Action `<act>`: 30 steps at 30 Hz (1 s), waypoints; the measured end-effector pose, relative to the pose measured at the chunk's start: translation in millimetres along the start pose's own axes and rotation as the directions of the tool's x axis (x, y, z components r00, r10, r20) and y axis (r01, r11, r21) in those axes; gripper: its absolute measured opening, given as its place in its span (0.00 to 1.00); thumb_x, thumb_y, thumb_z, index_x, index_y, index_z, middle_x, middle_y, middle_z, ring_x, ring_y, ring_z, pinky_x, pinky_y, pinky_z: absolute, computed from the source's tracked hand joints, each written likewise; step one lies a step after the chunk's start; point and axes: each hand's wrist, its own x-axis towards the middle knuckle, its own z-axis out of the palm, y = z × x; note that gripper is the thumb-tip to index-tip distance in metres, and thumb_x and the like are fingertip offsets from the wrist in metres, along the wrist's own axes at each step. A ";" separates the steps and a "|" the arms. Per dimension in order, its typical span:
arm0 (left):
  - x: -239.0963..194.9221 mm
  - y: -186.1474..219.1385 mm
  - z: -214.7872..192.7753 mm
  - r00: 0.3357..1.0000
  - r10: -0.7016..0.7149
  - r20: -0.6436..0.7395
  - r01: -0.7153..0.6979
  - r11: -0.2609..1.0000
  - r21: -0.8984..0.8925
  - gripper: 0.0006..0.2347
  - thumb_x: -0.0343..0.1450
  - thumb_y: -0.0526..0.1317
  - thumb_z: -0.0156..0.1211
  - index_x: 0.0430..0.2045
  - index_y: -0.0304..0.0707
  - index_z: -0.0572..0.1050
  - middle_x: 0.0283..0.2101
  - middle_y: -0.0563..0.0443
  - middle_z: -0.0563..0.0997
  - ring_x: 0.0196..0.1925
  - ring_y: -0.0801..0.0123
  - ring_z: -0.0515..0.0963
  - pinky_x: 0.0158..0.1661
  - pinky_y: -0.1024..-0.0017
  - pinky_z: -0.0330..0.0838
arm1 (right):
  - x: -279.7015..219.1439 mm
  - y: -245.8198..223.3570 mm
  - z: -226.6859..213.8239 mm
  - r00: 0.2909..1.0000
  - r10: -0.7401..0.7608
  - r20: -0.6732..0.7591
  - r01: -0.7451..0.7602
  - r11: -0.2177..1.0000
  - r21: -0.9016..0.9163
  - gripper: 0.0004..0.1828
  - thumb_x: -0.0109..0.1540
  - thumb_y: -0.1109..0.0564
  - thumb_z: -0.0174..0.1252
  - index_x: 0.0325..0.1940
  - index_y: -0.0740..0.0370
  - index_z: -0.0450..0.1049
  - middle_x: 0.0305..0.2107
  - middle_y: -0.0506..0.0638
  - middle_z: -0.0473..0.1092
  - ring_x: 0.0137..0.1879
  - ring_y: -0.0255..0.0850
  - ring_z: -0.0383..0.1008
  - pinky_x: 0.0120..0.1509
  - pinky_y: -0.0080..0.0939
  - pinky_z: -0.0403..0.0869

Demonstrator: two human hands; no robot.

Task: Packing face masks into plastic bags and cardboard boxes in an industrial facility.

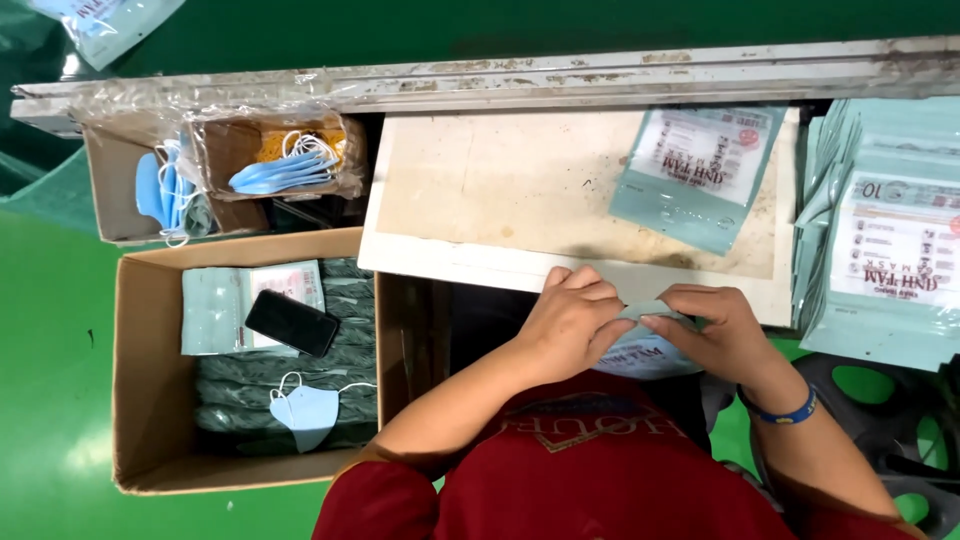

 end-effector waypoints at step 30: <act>15.2 -183.4 0.4 0.874 -0.161 -0.459 0.277 0.940 0.199 0.28 0.71 0.42 0.62 0.66 0.32 0.62 0.54 0.30 0.74 0.55 0.39 0.72 0.57 0.51 0.67 | 14.8 160.8 13.8 0.655 -0.154 -0.740 -0.253 0.878 -0.406 0.32 0.68 0.55 0.63 0.71 0.75 0.63 0.62 0.70 0.66 0.69 0.63 0.66 0.75 0.57 0.64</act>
